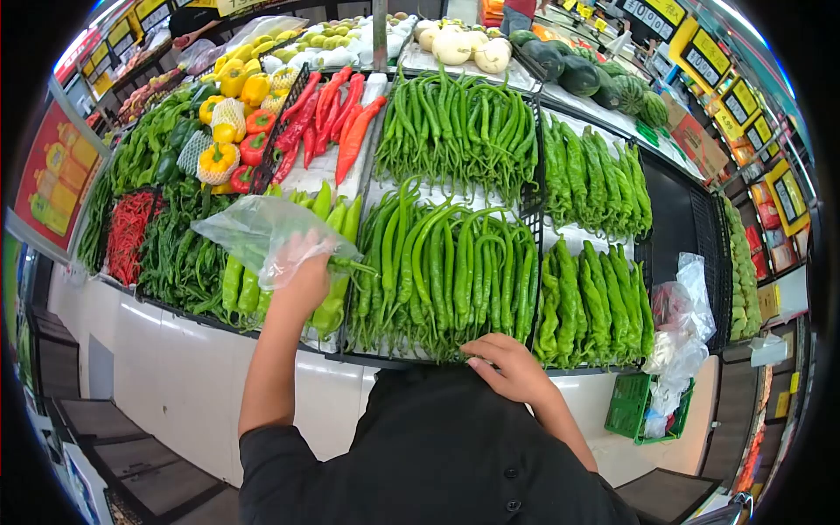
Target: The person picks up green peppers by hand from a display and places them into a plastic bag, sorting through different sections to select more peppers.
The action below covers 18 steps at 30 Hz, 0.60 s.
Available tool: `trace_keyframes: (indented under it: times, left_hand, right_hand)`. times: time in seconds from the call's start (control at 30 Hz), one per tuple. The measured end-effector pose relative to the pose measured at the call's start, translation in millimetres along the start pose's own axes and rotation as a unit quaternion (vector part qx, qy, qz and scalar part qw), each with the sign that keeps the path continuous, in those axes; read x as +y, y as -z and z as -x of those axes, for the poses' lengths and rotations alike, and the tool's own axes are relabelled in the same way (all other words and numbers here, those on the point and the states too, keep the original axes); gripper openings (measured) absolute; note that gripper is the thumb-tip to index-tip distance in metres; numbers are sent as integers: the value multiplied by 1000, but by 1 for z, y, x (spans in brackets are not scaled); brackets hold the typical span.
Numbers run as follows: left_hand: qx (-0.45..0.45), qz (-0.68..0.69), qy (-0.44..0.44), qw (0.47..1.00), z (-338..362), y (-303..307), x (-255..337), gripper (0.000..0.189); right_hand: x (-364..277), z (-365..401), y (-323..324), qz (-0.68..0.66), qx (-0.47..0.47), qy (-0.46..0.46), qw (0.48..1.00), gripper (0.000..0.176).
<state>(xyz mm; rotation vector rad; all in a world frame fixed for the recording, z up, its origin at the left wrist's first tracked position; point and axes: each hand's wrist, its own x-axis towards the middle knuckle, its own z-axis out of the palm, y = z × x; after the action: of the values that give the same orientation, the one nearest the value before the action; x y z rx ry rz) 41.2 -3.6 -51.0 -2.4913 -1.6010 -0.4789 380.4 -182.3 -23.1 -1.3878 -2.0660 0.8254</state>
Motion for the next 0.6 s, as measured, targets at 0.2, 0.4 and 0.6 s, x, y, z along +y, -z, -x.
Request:
trace_keyframes:
  times: [0.2,0.4,0.6]
  left_hand:
    - [-24,44,-32,998,-9,24,7,32]
    - [-27,55,-10,998,-7,101,41,31]
    - [51,22,-39,998,-8,134,45,36]
  right_hand:
    - [4,9,2,-6,-7,-34,999,24]
    - [16,11,-7,-12,-3,-8,1000,25]
    - [13,4,-8,-9,-11,19,1000,26]
